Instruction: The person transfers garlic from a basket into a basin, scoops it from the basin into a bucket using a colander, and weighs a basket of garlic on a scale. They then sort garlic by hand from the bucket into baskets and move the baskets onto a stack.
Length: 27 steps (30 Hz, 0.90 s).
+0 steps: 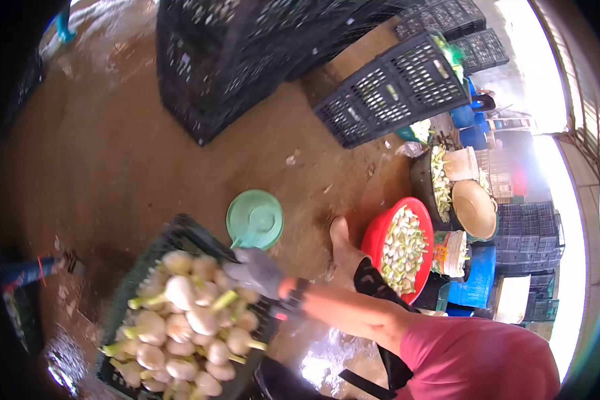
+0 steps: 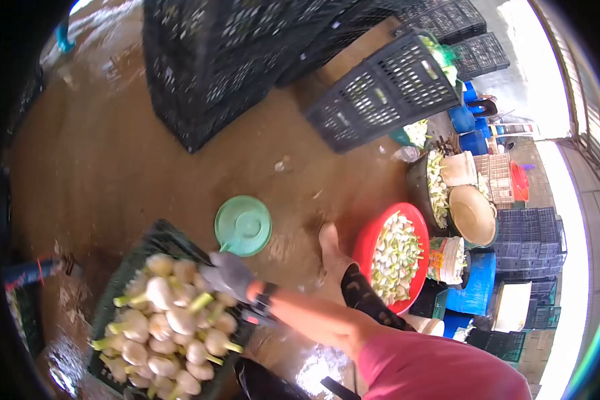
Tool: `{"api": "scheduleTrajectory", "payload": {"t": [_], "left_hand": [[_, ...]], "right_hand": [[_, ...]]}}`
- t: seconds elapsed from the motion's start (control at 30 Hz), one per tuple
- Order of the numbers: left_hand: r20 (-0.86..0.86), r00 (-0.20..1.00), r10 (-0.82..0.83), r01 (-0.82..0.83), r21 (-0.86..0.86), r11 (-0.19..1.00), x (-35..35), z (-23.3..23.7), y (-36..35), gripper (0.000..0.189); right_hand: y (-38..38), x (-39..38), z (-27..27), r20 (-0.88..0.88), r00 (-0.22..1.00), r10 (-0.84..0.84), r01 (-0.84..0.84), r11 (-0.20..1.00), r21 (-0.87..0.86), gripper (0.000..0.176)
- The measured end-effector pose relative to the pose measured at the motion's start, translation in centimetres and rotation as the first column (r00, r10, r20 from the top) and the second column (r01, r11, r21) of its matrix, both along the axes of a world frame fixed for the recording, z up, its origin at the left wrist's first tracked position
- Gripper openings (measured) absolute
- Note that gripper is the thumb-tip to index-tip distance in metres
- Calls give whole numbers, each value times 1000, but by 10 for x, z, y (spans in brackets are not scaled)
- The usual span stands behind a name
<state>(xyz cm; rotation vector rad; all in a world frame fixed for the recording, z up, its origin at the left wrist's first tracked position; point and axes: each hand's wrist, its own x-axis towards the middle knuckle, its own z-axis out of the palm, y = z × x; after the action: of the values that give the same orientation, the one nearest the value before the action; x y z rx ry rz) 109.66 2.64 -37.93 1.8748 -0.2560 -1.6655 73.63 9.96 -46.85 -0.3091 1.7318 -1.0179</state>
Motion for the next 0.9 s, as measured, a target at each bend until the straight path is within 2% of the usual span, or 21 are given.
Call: {"api": "scheduleTrajectory", "payload": {"t": [0.03,0.1,0.17,0.2,0.23,0.27,0.3,0.33,0.37,0.4,0.5,0.57,0.6,0.63,0.67,0.7,0.77,0.8,0.83,0.87,0.9], "left_hand": [[-28,1000,-7,7,18,1000,-21,19,10,34],[-72,997,-27,32,62,998,-68,58,29,33],[-133,988,-73,87,106,991,-124,99,50,31],[-174,980,-96,119,128,985,-156,120,61,31],[-253,951,-176,196,57,979,-189,142,74,28],[-418,898,-136,175,57,983,-200,145,89,29],[-218,967,-132,163,132,978,-265,198,99,31],[-352,915,-199,232,52,971,-274,211,114,33],[-249,929,-274,300,73,951,-324,258,124,35],[-423,885,-194,255,94,962,-365,301,134,36],[-356,842,-405,394,-106,913,-441,361,142,34],[-287,775,-563,511,-241,825,-485,381,140,34],[-249,739,-626,555,-302,775,-503,386,141,35],[-202,704,-681,594,-358,721,-520,390,141,37],[-157,665,-731,629,-410,660,-536,389,139,39],[18,511,-859,753,-491,438,-540,385,129,40],[-208,611,-764,601,-506,619,-606,437,139,37],[-145,713,-686,512,-560,651,-640,454,145,34],[-153,669,-728,513,-615,600,-657,456,138,34],[-154,613,-775,524,-654,545,-672,449,126,34],[-156,547,-822,541,-683,490,-687,447,121,33]], "right_hand": [[24,-19,7,137,980,-142,147,989,-26,17],[63,-75,68,124,986,-115,103,990,100,12],[120,-134,101,49,996,-78,67,979,194,13],[136,-163,135,27,991,-130,122,972,199,17],[150,-193,175,7,984,-178,173,965,198,20],[167,-226,203,-96,980,-174,187,972,143,18],[188,-254,231,-189,966,-174,194,976,93,16],[208,-285,262,-245,963,-111,144,982,123,17],[225,-321,296,-310,950,-41,92,984,154,19],[237,-353,334,-345,937,-61,118,982,145,21],[279,-430,431,-445,886,-130,189,978,90,25],[294,-471,494,-438,881,-178,248,963,107,24],[305,-491,518,-481,862,-161,217,974,62,24],[312,-511,536,-439,866,-239,274,962,17,24],[310,-525,561,-476,831,-288,293,954,-64,24],[313,-531,581,-495,799,-342,319,938,-134,25],[334,-579,594,-541,771,-335,318,939,-128,22],[337,-601,599,-586,735,-341,297,939,-174,23],[322,-605,637,-698,680,-223,317,948,5,16],[333,-638,636,-838,545,28,0,999,33,31],[334,-673,636,-904,398,156,-150,983,104,28]]}}
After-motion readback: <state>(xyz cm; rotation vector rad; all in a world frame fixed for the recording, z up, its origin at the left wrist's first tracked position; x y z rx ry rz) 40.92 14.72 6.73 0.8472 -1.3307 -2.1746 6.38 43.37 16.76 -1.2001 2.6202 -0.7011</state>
